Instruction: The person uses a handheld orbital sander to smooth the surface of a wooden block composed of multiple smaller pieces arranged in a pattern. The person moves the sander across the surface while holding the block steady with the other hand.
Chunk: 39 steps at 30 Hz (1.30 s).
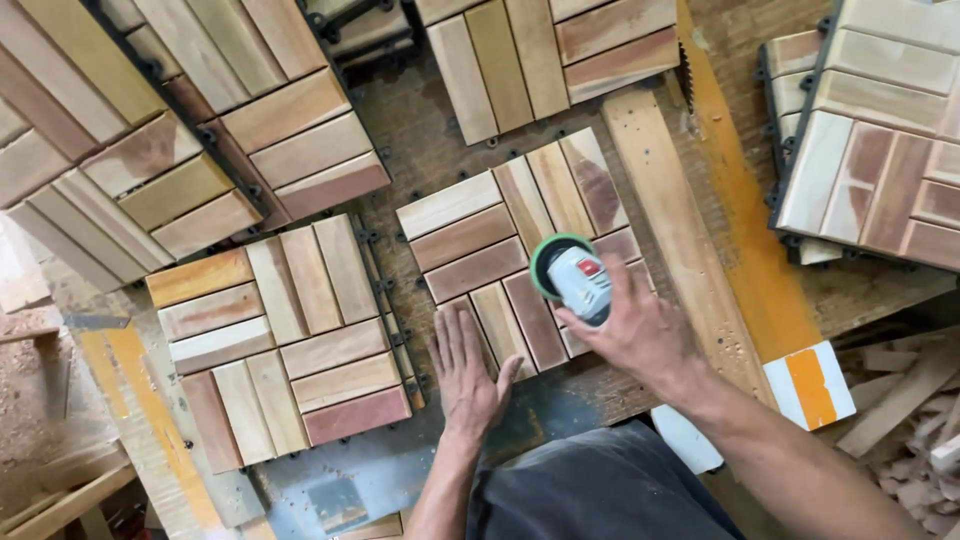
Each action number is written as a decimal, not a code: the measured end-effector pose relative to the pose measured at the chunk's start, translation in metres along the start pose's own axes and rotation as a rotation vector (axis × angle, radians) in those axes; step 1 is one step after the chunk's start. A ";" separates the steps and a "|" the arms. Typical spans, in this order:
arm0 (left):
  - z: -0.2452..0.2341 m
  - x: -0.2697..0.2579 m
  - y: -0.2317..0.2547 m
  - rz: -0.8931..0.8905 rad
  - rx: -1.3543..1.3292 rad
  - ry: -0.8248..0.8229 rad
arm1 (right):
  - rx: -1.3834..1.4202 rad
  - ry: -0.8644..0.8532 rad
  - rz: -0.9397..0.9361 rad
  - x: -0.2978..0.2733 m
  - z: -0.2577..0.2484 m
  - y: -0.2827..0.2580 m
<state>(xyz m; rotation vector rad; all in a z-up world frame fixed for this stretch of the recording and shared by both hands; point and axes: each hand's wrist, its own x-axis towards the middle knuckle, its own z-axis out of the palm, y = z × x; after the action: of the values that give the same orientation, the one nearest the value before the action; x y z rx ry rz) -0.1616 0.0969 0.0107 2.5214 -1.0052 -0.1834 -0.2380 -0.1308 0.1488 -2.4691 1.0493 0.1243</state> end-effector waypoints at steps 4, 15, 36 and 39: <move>-0.016 -0.002 0.002 -0.115 -0.173 -0.036 | -0.020 -0.010 -0.081 -0.008 0.038 0.008; -0.012 -0.002 -0.003 -0.005 0.016 -0.060 | -0.068 -0.214 0.197 0.058 -0.038 0.015; -0.022 -0.043 -0.012 0.082 -0.095 0.198 | 0.008 -0.041 -0.101 0.112 0.007 -0.084; -0.016 -0.048 -0.019 0.087 -0.091 0.243 | -0.009 -0.066 -0.140 0.111 0.018 -0.106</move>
<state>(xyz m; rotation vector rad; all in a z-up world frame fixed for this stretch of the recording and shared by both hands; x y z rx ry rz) -0.1803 0.1474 0.0156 2.3440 -0.9813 0.0986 -0.0835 -0.1323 0.1441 -2.5190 0.8474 0.1647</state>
